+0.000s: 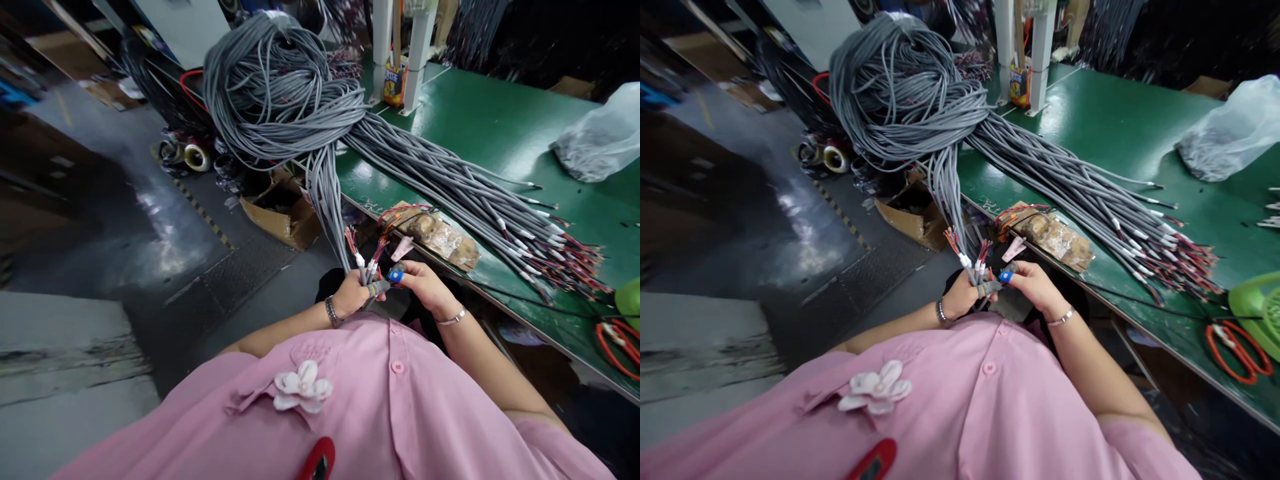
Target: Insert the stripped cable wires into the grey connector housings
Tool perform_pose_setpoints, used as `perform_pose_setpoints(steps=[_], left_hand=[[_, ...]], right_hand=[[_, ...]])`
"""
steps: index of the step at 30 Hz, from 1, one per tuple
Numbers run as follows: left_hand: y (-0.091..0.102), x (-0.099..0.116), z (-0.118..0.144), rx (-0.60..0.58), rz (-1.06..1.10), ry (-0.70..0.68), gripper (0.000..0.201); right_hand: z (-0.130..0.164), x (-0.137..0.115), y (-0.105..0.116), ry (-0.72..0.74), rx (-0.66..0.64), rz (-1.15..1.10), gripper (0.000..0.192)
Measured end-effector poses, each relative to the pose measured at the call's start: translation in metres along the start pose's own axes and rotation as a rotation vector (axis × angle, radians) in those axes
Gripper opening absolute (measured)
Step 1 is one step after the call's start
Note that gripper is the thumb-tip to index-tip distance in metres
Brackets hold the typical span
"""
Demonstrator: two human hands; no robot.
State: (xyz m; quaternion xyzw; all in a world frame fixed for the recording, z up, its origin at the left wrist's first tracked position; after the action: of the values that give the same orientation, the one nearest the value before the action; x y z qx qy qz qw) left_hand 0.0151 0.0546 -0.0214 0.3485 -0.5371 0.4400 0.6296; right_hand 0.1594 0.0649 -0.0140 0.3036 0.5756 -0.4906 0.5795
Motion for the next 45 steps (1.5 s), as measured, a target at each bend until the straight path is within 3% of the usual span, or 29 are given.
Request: perform_pose_setpoints(steps=[4,7,10,15,20,24,32,45], left_hand=[[-0.006,-0.009,-0.002,-0.126,-0.053,0.093,0.027],[-0.005,-0.011,-0.002,-0.119,-0.033,0.129,0.028],[-0.001,-0.007,-0.003,-0.042,0.048,0.107,0.031],[0.001,-0.003,-0.006,0.023,0.177,0.066,0.034],[-0.003,-0.003,-0.006,-0.020,0.164,0.094,0.034],[-0.005,-0.008,-0.003,-0.092,0.099,0.122,0.032],[0.005,-0.006,-0.004,0.034,0.156,0.029,0.036],[0.008,-0.005,-0.007,0.087,0.214,-0.013,0.037]], right_hand=[[0.003,-0.009,-0.013,0.117,-0.038,0.181,0.018],[0.005,-0.016,-0.013,0.179,-0.010,0.272,0.019],[0.006,-0.013,-0.003,0.130,0.022,0.164,0.022],[0.012,0.011,0.006,-0.079,0.024,-0.124,0.027],[0.012,0.007,-0.005,0.035,0.100,-0.107,0.020],[0.005,-0.001,-0.016,0.059,0.030,-0.009,0.020],[-0.003,0.002,-0.004,0.052,0.192,0.070,0.022],[-0.002,0.002,-0.012,0.042,0.167,-0.063,0.021]])
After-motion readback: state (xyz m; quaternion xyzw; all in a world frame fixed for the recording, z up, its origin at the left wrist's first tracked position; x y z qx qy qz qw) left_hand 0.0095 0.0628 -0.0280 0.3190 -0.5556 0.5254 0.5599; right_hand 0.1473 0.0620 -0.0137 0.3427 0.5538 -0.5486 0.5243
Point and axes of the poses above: each hand's wrist, its own z-axis away from the middle knuckle, its own y-axis out of the back of the hand, x = y × z, the point moved 6 cm from there along -z, towards the middle knuckle
